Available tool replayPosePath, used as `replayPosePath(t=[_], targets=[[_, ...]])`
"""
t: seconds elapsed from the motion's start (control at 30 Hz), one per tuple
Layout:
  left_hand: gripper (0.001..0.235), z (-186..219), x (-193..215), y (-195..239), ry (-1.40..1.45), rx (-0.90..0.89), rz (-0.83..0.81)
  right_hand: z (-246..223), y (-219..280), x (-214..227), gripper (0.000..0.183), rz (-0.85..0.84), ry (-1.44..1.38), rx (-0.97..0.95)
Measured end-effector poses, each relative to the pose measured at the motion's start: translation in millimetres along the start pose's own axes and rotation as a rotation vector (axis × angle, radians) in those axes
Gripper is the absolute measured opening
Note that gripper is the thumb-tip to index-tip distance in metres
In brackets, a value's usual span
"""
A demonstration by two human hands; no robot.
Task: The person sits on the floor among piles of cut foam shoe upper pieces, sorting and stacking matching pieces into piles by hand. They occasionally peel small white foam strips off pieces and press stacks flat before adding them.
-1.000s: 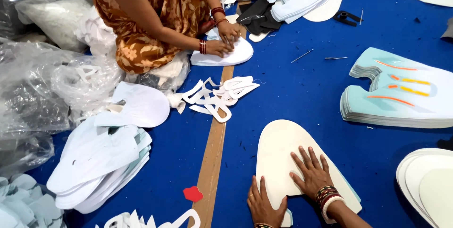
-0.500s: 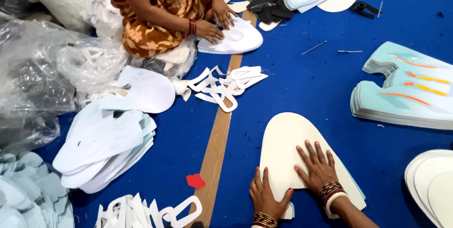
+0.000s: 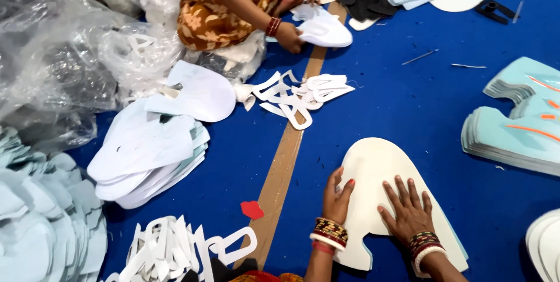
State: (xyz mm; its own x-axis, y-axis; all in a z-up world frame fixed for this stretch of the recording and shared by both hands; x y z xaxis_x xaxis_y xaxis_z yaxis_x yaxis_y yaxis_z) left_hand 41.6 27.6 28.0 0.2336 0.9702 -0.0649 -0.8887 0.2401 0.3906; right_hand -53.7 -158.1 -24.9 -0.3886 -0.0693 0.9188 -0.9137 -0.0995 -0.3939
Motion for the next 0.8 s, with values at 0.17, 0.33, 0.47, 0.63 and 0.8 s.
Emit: replayPosePath(t=[0.17, 0.33, 0.47, 0.63, 0.8], targets=[[0.073, 23, -12, -15, 0.117, -0.007, 0.021, 0, 0, -3, 0.070, 0.026, -0.017, -0.008], [0.094, 59, -12, -18, 0.196, -0.010, 0.043, -2, -1, 2, 0.070, 0.037, -0.048, -0.022], [0.109, 79, 10, -24, 0.209, -0.076, 0.153, -1, -4, 3, 0.071, 0.066, -0.053, -0.013], [0.107, 21, 85, -66, 0.492, -0.155, 0.229, -1, -1, 4, 0.072, 0.019, -0.042, 0.008], [0.086, -87, 209, -73, 0.894, 0.020, 0.278, -6, -1, 13, 0.072, -0.054, -0.115, -0.055]])
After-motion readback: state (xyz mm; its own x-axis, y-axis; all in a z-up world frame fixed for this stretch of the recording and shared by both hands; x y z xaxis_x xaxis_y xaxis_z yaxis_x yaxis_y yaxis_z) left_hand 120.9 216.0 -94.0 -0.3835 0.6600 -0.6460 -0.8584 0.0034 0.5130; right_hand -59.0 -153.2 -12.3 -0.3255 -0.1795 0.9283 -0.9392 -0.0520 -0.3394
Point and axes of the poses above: each hand's wrist, its own y-axis away from the middle knuckle, its own x-axis out of the back of the hand, z = x × y, the point moved 3 cm from there along -y, towards the middle knuckle, and after that the axes turned 13 degrees about x, right-handed, at the moved point
